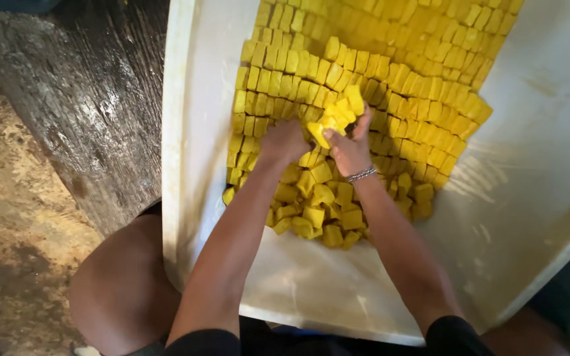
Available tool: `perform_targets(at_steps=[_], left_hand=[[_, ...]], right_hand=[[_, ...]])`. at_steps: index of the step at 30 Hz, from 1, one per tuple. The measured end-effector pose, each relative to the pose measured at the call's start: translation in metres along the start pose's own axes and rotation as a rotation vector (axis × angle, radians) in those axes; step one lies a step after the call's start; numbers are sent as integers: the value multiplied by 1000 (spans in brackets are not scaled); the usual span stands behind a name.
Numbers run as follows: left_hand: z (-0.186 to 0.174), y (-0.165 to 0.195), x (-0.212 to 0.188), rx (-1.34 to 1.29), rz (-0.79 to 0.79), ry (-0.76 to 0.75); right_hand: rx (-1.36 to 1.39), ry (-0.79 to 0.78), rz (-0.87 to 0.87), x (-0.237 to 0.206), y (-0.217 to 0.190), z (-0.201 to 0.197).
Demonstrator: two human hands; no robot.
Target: The person sits with a large white tray on their lap and places yellow cubes one by one into neat rows, filling gaps and pressing pieces into position as the arranged area grows across the tray.
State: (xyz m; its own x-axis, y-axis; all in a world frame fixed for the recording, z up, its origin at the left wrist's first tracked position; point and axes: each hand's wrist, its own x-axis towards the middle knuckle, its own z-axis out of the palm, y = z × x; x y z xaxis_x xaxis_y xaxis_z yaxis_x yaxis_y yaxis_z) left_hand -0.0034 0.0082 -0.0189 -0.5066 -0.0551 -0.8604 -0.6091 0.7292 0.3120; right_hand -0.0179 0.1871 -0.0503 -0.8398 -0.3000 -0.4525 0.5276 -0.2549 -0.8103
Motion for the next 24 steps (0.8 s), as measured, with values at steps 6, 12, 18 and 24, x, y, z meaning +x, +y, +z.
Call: perform_targets(at_steps=[6,12,18,24], left_hand=[[16,27,-44,-1160,23,178],[30,53,-60,-1744,223,-42],[41,44,-68,-1931,354,-226],[43,44,-70,-1874,329,-215]], right_hand=[[-365,-9,-338,-11,-28,0],[-889,-35,-580,-57,-69,2],[-871,-9,-623,-83,-97,4],[-1063,70,-648,-81,-104,5]])
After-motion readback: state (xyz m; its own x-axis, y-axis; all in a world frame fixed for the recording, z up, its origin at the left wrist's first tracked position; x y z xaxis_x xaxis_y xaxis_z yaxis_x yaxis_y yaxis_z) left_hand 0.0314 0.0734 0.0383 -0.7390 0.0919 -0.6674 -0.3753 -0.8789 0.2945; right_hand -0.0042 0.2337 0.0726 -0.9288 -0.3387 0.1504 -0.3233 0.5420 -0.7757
